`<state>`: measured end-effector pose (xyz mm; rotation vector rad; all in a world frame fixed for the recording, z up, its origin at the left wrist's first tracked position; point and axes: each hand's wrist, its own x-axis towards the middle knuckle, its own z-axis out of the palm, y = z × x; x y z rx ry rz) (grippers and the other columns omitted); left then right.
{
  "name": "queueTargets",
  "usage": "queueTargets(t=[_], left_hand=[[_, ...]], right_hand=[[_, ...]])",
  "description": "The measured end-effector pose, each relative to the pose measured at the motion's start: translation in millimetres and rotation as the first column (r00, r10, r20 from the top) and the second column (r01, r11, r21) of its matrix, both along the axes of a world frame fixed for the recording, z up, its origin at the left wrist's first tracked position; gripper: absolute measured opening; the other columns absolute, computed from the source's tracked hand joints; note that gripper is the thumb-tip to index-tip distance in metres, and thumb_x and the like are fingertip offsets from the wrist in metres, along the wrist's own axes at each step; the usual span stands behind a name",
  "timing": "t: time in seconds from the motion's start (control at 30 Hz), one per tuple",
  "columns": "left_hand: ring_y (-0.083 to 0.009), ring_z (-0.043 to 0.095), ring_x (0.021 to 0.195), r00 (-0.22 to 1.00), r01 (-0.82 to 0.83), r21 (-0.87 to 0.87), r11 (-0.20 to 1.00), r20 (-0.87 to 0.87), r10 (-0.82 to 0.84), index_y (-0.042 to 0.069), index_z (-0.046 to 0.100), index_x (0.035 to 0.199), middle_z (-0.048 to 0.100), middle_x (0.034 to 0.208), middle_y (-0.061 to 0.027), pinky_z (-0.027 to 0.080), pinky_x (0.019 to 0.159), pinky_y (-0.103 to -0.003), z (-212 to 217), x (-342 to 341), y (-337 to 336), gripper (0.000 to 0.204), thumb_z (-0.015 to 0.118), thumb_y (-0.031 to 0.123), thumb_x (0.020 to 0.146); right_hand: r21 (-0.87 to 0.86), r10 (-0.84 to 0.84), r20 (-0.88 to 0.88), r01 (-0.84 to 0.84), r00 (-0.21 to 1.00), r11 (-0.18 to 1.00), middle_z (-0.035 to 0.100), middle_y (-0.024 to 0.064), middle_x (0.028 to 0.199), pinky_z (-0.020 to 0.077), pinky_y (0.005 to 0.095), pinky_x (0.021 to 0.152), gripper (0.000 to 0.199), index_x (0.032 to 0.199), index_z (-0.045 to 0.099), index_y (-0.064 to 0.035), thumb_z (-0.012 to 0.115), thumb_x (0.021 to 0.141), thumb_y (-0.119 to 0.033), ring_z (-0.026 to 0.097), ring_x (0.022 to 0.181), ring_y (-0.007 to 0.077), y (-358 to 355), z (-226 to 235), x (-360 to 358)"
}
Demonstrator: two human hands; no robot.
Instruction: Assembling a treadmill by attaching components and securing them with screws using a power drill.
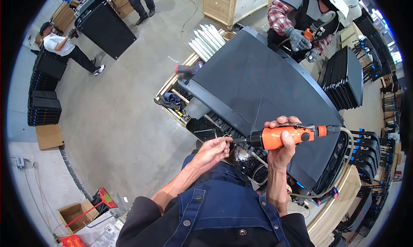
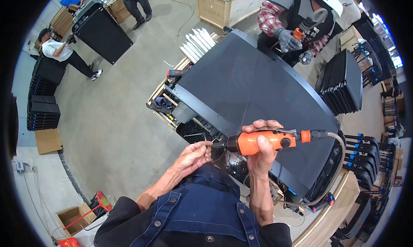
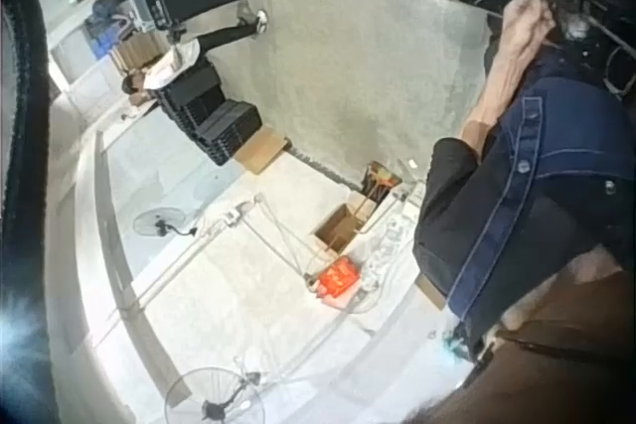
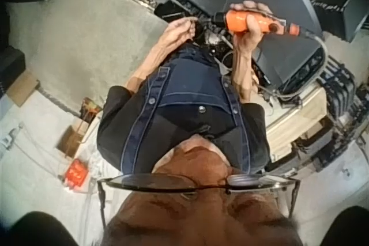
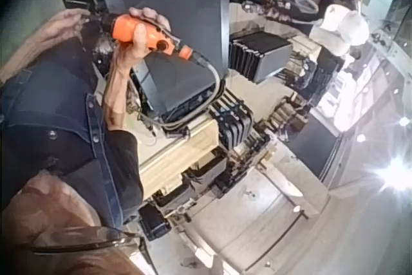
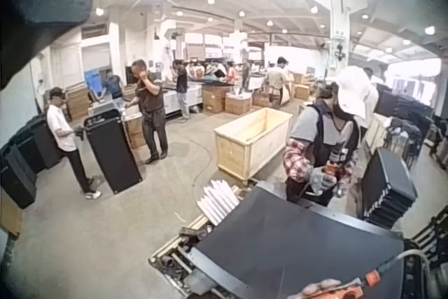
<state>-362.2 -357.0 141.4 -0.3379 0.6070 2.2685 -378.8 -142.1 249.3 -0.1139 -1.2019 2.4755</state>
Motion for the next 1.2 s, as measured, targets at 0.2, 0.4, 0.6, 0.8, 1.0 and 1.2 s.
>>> queueTargets(t=[0.2,0.4,0.6,0.8,1.0,1.2], left_hand=[[-0.0135,0.064,0.087,0.999,0.015,-0.029,0.999,-0.045,-0.016,-0.001,0.063,0.124,0.066,0.097,-0.0052,0.056,0.08,-0.028,0,-16,-11,0.031,0.066,0.015,0.098],[-0.0108,0.064,0.085,0.81,-0.202,-0.477,0.855,-0.572,-0.128,-0.004,0.068,0.117,0.067,0.092,-0.0059,0.054,0.079,-0.026,3,-60,-44,0.026,0.069,0.011,0.096],[-0.0105,0.059,0.075,0.978,-0.144,0.3,0.943,0.19,0.089,0.004,0.062,0.119,0.064,0.09,-0.0018,0.051,0.066,-0.024,-33,-125,-77,0.026,0.064,0.021,0.1],[-0.0076,0.049,0.066,0.938,-0.19,0.262,0.946,0.334,0.096,0.01,0.059,0.125,0.051,0.077,0.0046,0.044,0.058,-0.02,-45,-182,-82,0.035,0.057,0.037,0.102],[-0.0089,0.046,0.063,0.901,-0.052,0.133,0.99,0.435,-0.011,0.007,0.065,0.104,0.05,0.073,0.0044,0.041,0.055,-0.024,-47,-193,-105,0.035,0.059,0.042,0.101],[-0.0171,0.06,0.086,0.214,-0.805,-0.135,0.578,-0.974,0.071,-0.002,0.059,0.113,0.064,0.1,-0.0107,0.05,0.073,-0.033,95,-274,-139,0.048,0.072,0.039,0.092]], right_hand=[[-0.085,-0.092,0.054,0.096,0.994,0.992,0.063,0.0095,0.107,0.0532,0.0468,0.092,0.045,0.122,0.052,-0.0105,0.073,0.082,-0.013,0.065,0.093,0.0233,-11,-12,-2],[-0.083,-0.243,0.182,0.261,0.953,0.962,0.063,0.0122,0.113,0.0545,0.0457,0.093,0.045,0.126,0.049,-0.0086,0.071,0.088,-0.015,0.066,0.097,0.0253,-56,-28,-30],[0.106,-0.33,0.183,0.316,0.926,0.943,0.063,0.0161,0.119,0.0541,0.0472,0.097,0.046,0.131,0.046,-0.0066,0.067,0.091,-0.014,0.067,0.102,0.0289,-128,-31,-94],[0.491,-0.173,-0.107,0.203,0.979,0.847,0.064,0.0186,0.115,0.0537,0.0488,0.097,0.045,0.125,0.047,-0.0041,0.071,0.087,-0.007,0.068,0.102,0.0309,-186,-47,-155],[0.65,0.016,0.14,-0.104,0.99,0.752,0.068,0.0187,0.108,0.0593,0.0396,0.088,0.041,0.115,0.052,0.0006,0.068,0.08,0.011,0.07,0.099,0.0258,-215,-29,-207],[0.645,0.298,0.234,-0.377,0.925,0.665,0.069,0.0128,0.105,0.0582,0.0347,0.087,0.043,0.113,0.057,-0.0006,0.08,0.076,0.005,0.069,0.097,0.0206,-217,-26,-230]])
